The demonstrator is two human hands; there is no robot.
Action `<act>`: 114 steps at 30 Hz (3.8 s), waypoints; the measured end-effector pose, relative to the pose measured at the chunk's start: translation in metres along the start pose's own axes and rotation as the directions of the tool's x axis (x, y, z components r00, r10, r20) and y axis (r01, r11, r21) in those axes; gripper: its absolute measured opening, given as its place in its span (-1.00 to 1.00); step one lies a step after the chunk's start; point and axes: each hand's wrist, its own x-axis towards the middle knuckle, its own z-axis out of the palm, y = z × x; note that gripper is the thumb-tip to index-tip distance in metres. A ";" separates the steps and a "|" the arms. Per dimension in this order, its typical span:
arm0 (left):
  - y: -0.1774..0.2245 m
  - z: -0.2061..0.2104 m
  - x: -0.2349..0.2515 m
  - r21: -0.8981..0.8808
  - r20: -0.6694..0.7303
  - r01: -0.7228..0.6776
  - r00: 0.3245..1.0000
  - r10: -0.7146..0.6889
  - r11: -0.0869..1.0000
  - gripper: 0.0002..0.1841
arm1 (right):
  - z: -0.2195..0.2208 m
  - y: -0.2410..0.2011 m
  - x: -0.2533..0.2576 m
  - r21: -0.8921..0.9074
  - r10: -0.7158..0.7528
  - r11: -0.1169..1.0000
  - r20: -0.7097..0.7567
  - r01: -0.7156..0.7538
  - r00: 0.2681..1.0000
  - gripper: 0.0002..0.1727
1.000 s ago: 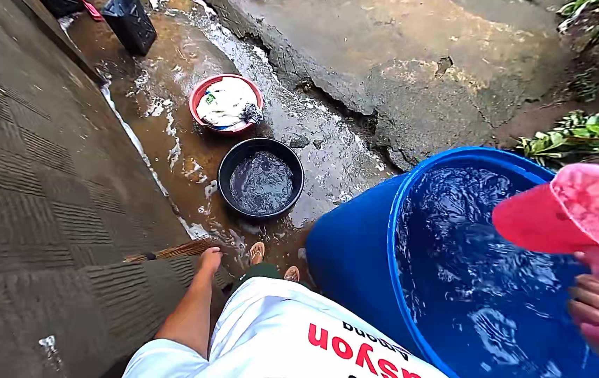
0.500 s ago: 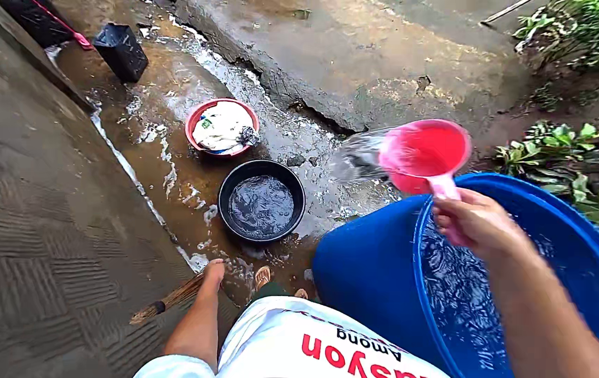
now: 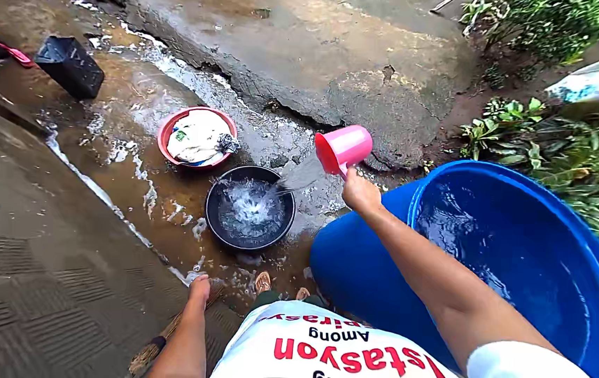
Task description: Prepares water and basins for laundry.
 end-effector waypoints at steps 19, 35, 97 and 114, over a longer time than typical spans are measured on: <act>0.043 0.021 0.025 0.147 0.097 -0.081 0.993 0.067 0.986 -0.60 | -0.051 0.215 -0.152 0.386 0.569 0.805 -0.290 -0.450 0.770 -0.35; 0.050 0.009 0.010 0.132 0.133 -0.125 0.985 0.108 0.983 -0.56 | 0.101 0.308 -0.140 0.922 0.575 -0.040 0.336 -0.385 0.746 -0.75; 0.040 0.000 0.021 0.160 0.090 -0.017 0.996 0.002 0.987 -0.58 | -0.015 0.262 -0.174 0.248 0.748 0.663 -0.188 -0.706 0.637 -0.37; 0.045 0.006 0.017 0.177 0.123 -0.082 0.990 0.061 0.981 -0.57 | 0.067 0.291 -0.160 0.910 0.500 -0.409 0.284 -0.067 0.818 -0.75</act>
